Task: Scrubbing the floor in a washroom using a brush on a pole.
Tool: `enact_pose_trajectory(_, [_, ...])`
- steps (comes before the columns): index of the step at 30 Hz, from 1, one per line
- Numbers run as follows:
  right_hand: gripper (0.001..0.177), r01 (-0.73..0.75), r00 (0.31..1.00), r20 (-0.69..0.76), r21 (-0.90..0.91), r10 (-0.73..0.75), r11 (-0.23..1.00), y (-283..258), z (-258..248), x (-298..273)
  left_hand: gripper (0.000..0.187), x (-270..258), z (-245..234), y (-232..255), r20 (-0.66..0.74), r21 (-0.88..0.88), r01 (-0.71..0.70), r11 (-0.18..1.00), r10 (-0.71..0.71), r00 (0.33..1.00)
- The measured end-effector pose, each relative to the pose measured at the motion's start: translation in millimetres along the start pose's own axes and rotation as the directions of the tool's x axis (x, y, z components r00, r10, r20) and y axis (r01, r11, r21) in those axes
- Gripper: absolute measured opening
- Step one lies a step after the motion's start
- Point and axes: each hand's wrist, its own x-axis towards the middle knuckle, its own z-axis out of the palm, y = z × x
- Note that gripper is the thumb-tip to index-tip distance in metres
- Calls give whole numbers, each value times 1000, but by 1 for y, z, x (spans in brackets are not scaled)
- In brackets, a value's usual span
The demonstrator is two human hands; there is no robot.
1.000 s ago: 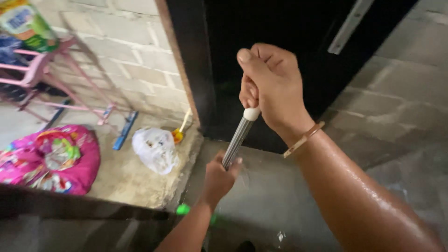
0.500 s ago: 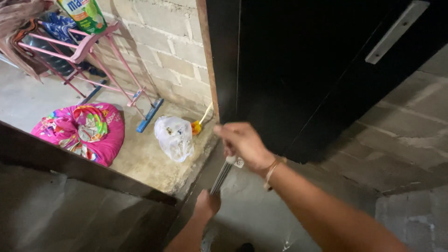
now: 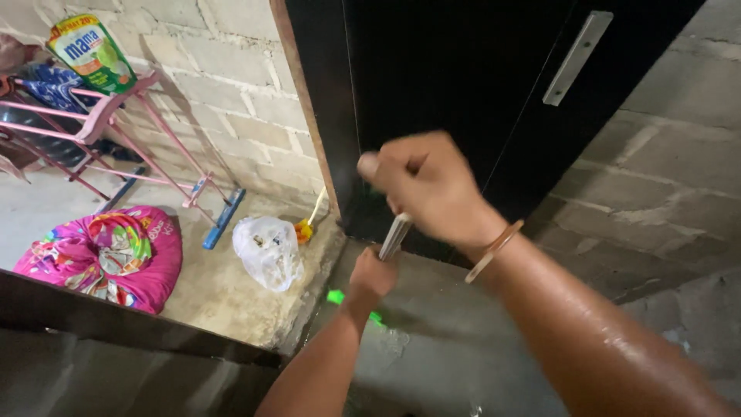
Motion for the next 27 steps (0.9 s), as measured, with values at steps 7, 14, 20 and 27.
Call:
enact_pose_trajectory(7, [46, -79, 966, -180, 475, 185, 877, 25, -17, 15, 48, -56, -45, 28, 89, 296, -10, 955, -17, 996])
enact_pose_trajectory(14, [48, -556, 810, 78, 418, 581, 718, 101, 66, -28, 65, -88, -30, -109, 314, 530, 212, 821, -422, 850])
enact_pose_trajectory(20, [56, -520, 823, 26, 437, 568, 734, 83, 46, -21, 40, -41, 48, -167, 498, 520, -275, 809, -25, 867])
enact_pose_trajectory(27, [56, -335, 941, -13, 92, 338, 938, 15, 9, -18, 45, 6, 48, -47, 154, 217, -72, 974, 39, 987])
